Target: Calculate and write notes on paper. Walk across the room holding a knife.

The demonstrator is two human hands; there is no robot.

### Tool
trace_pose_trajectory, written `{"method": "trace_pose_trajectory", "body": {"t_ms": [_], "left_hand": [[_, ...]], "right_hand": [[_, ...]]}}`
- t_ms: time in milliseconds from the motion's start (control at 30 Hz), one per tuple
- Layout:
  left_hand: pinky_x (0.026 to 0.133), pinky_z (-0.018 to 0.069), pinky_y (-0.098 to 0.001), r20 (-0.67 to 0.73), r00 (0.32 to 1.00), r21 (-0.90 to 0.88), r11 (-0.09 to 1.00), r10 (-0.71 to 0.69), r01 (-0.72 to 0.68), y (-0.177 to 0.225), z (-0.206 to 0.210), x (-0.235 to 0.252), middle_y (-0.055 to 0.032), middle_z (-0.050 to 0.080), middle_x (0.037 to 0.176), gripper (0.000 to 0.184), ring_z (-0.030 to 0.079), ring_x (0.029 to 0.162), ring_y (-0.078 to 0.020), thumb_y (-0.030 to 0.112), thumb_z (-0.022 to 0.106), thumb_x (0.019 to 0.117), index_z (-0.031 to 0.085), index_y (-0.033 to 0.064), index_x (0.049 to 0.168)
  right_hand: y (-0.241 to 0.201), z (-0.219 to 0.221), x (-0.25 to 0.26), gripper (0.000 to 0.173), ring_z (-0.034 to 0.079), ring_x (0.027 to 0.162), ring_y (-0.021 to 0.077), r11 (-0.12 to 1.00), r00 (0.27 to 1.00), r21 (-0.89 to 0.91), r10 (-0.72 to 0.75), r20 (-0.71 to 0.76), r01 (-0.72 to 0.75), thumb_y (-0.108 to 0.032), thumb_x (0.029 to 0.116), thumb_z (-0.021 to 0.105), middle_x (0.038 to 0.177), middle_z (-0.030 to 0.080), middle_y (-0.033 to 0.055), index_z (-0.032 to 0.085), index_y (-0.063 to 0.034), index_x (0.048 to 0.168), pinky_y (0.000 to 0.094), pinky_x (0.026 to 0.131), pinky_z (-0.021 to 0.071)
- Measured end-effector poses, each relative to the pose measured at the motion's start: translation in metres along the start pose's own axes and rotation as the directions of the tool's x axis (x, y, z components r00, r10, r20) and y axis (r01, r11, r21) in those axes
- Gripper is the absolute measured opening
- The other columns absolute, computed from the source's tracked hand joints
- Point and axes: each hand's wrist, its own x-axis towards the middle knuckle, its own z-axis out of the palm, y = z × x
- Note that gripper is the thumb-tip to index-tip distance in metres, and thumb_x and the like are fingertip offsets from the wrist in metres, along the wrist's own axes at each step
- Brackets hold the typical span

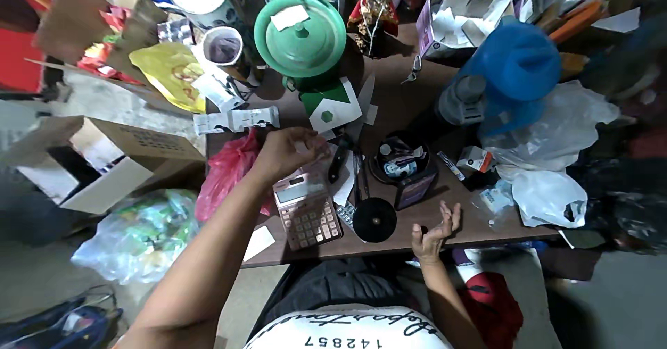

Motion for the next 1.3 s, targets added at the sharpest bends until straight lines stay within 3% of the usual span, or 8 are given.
{"method": "trace_pose_trajectory", "body": {"t_ms": [133, 300, 567, 700, 767, 867, 1033, 1300], "left_hand": [[0.077, 0.0555, -0.0224, -0.23, 0.943, -0.131, 0.952, 0.241, -0.275, 0.027, 0.005, -0.007, -0.0008, 0.07, 0.094, 0.015, 0.065, 0.082, -0.0013, 0.015, 0.07, 0.0908, 0.064, 0.0026, 0.097], [0.081, 0.0583, -0.0316, -0.322, 0.784, 0.001, 0.829, 0.53, -0.56, 0.096, 0.05, 0.015, -0.016, 0.073, 0.092, 0.012, 0.071, 0.085, -0.0168, 0.003, 0.07, 0.0889, 0.068, -0.0066, 0.096], [0.087, 0.0561, -0.0525, 0.094, 0.854, 0.289, 0.807, 0.511, -0.515, 0.117, 0.118, 0.068, -0.0247, 0.07, 0.099, 0.022, 0.07, 0.098, -0.041, 0.012, 0.059, 0.1016, 0.068, -0.0079, 0.099], [0.09, 0.0472, -0.0562, 0.162, 0.783, 0.559, 0.598, 0.601, -0.575, 0.119, 0.126, 0.074, -0.0202, 0.071, 0.09, 0.014, 0.064, 0.106, -0.0427, 0.005, 0.064, 0.0941, 0.07, -0.0028, 0.085], [0.087, 0.0459, -0.0555, 0.14, 0.748, 0.582, 0.558, 0.648, -0.592, 0.116, 0.125, 0.073, -0.0186, 0.068, 0.095, 0.02, 0.062, 0.104, -0.041, 0.016, 0.064, 0.0968, 0.074, 0.0029, 0.086], [0.089, 0.0457, -0.0558, 0.054, 0.756, 0.518, 0.629, 0.653, -0.58, 0.111, 0.116, 0.065, -0.0186, 0.065, 0.106, 0.024, 0.061, 0.104, -0.0395, 0.028, 0.061, 0.1004, 0.077, 0.0101, 0.098], [0.105, 0.04, -0.059, -0.064, 0.781, 0.397, 0.734, 0.622, -0.552, 0.094, 0.09, 0.032, -0.0185, 0.065, 0.127, 0.021, 0.058, 0.12, -0.0398, 0.022, 0.063, 0.0972, 0.077, 0.0117, 0.109], [0.1, 0.0462, -0.0489, -0.285, 0.815, 0.191, 0.863, 0.505, -0.468, 0.025, 0.07, -0.08, -0.0195, 0.063, 0.125, 0.019, 0.057, 0.117, -0.0338, 0.017, 0.064, 0.0933, 0.076, 0.0096, 0.106]], "right_hand": [[0.001, 0.002, -0.001, 0.064, 0.033, 0.151, 0.0199, 1.0, 1.0, -0.006, 0.028, -0.003, -0.028, -0.059, 0.1022, 0.044, 0.161, 0.031, 0.0138, 0.03, -0.0212, 0.152, 0.0401, 0.122, 0.0307], [0.004, 0.002, -0.004, 0.063, 0.038, 0.147, 0.0237, 0.999, 1.0, -0.026, 0.03, -0.004, -0.03, -0.059, 0.1028, 0.04, 0.157, 0.034, 0.0201, 0.033, -0.0172, 0.149, 0.0418, 0.12, 0.0328], [0.001, 0.003, -0.007, 0.06, 0.038, 0.147, 0.0261, 0.994, 1.0, -0.108, -0.022, 0.01, 0.023, -0.058, 0.1014, 0.043, 0.151, 0.041, 0.0206, 0.04, -0.0164, 0.144, 0.0434, 0.121, 0.0308], [-0.005, 0.005, -0.003, 0.057, 0.036, 0.147, 0.0343, 0.988, 0.997, -0.151, -0.026, 0.074, 0.037, -0.058, 0.1003, 0.046, 0.152, 0.037, 0.0266, 0.047, -0.0171, 0.14, 0.0478, 0.119, 0.0317], [-0.011, 0.01, 0.002, 0.055, 0.032, 0.149, 0.0351, 0.988, 0.996, -0.151, -0.024, 0.082, 0.036, -0.06, 0.1013, 0.043, 0.155, 0.034, 0.0256, 0.048, -0.0218, 0.141, 0.0503, 0.12, 0.0289], [-0.014, 0.017, 0.009, 0.054, 0.028, 0.151, 0.0314, 0.989, 0.996, -0.139, -0.04, 0.08, 0.051, -0.06, 0.1008, 0.042, 0.157, 0.032, 0.0214, 0.048, -0.0261, 0.142, 0.0492, 0.122, 0.0257], [-0.013, 0.024, 0.013, 0.057, 0.033, 0.149, 0.0332, 0.983, 0.993, -0.169, -0.053, 0.109, 0.071, -0.061, 0.1003, 0.04, 0.155, 0.035, 0.0239, 0.052, -0.0224, 0.14, 0.0485, 0.119, 0.0301], [-0.029, 0.008, 0.01, 0.054, 0.026, 0.153, 0.0227, 0.993, 0.993, -0.016, -0.114, 0.04, 0.115, -0.06, 0.1018, 0.038, 0.158, 0.033, 0.0119, 0.045, -0.0217, 0.14, 0.0468, 0.123, 0.0243]]}}
